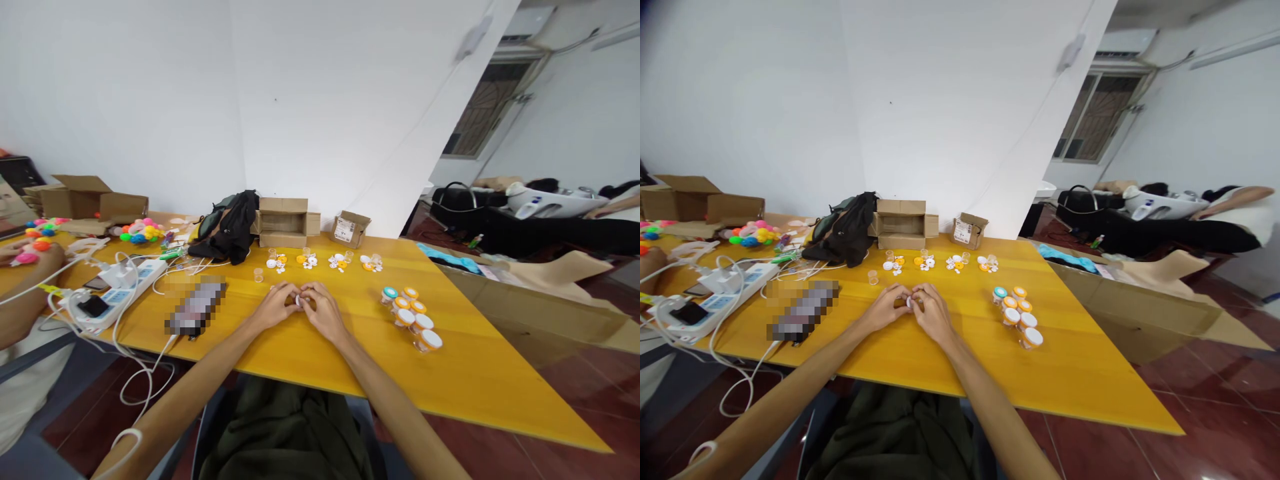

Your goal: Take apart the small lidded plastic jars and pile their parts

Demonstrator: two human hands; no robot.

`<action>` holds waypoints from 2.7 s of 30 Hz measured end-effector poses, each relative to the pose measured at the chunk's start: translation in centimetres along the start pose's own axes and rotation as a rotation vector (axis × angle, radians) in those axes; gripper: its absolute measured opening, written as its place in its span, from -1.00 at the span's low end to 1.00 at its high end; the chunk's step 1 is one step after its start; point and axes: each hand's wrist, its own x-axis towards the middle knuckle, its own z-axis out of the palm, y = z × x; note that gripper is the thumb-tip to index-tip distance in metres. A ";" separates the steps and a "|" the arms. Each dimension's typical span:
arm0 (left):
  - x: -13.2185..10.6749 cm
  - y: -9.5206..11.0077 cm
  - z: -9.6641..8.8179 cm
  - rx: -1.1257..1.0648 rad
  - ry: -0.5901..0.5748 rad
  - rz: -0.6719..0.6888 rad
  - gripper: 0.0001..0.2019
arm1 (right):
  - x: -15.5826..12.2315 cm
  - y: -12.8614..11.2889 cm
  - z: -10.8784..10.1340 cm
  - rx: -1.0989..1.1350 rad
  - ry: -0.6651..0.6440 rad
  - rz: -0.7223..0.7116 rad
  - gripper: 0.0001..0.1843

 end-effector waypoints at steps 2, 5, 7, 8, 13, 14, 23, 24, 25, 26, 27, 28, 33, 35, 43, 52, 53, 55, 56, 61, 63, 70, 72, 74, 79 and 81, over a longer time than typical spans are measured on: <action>0.0 0.0 0.0 -0.007 0.003 -0.002 -0.94 | 0.0 0.0 0.0 0.014 0.004 0.014 -0.83; 0.1 0.1 -0.1 -0.022 0.010 -0.003 -0.94 | 0.0 0.2 0.0 0.026 0.008 0.034 -0.84; 0.0 0.2 -0.1 -0.033 0.016 -0.005 -0.94 | 0.0 0.3 0.0 0.030 0.006 0.044 -0.84; 0.0 0.2 -0.1 -0.038 0.018 -0.005 -0.94 | 0.0 0.3 0.0 0.034 0.005 0.050 -0.85; 0.0 0.1 -0.1 -0.046 0.023 -0.001 -0.95 | 0.1 0.5 0.0 0.076 0.028 0.081 -0.85; 0.0 0.1 -0.1 -0.044 0.025 0.000 -0.95 | 0.1 0.5 0.0 0.085 0.033 0.085 -0.85; 0.0 -0.1 -0.1 0.004 0.008 0.008 -0.95 | 0.1 0.6 0.0 0.086 0.037 0.105 -0.85; 0.0 -0.1 0.0 0.012 0.004 0.011 -0.96 | 0.1 0.5 0.0 0.076 0.036 0.105 -0.85; 0.0 -0.2 0.0 0.021 0.003 0.014 -0.96 | 0.1 0.5 0.0 0.064 0.035 0.103 -0.84; 0.0 -0.3 0.0 0.031 0.003 0.016 -0.96 | 0.1 0.4 0.0 0.050 0.033 0.099 -0.84; 0.0 -0.4 0.0 0.040 0.004 0.018 -0.95 | 0.1 0.3 -0.1 0.034 0.030 0.094 -0.83; 0.0 -0.4 0.1 0.048 0.007 0.018 -0.95 | 0.1 0.3 -0.1 0.019 0.027 0.087 -0.82; -0.1 -0.2 0.0 0.028 0.019 0.017 -0.93 | 0.0 0.1 -0.1 -0.015 0.029 0.063 -0.80; -0.1 -0.1 -0.1 0.001 0.026 0.015 -0.93 | 0.0 0.2 -0.2 -0.017 0.034 0.060 -0.79; 0.0 0.1 -0.1 -0.042 0.043 -0.013 -0.91 | 0.0 0.2 -0.3 -0.037 0.039 0.044 -0.78; 0.3 -0.5 -0.1 -0.151 0.154 -0.108 -0.78 | -0.3 0.8 -0.5 -0.252 0.019 -0.052 -0.74; 0.4 -0.6 -0.1 -0.160 0.168 -0.117 -0.78 | -0.4 1.0 -0.5 -0.279 -0.001 -0.067 -0.73; 0.4 -0.7 -0.2 -0.176 0.191 -0.133 -0.76 | -0.5 1.1 -0.3 -0.310 -0.037 -0.095 -0.73; 0.5 -0.8 -0.1 -0.186 0.198 -0.139 -0.76 | -0.5 1.2 -0.3 -0.320 -0.052 -0.107 -0.73; 0.5 -1.3 -0.1 -0.216 0.206 -0.144 -0.75 | -0.3 0.8 -0.4 -0.316 -0.066 -0.095 -0.79; 0.5 -1.3 -0.1 -0.207 0.205 -0.135 -0.75 | -0.2 0.5 -0.7 -0.262 -0.029 -0.043 -0.83; 0.4 -1.1 -0.1 -0.208 0.170 -0.072 -0.77 | 0.1 0.3 -0.6 -0.011 0.026 0.079 -0.86; 0.3 -1.0 -0.1 -0.221 0.160 -0.054 -0.78 | 0.1 0.2 -0.4 0.009 0.009 0.073 -0.84; 0.3 -1.0 -0.1 -0.234 0.144 -0.045 -0.79 | 0.0 0.1 -0.4 0.011 0.007 0.066 -0.84; 0.3 -1.0 0.0 -0.251 0.111 -0.057 -0.81 | 0.0 -0.1 -0.5 0.082 0.009 0.062 -0.84; 0.3 -0.8 0.0 -0.254 0.107 -0.068 -0.80 | 0.1 -0.1 -0.6 0.114 -0.014 0.062 -0.83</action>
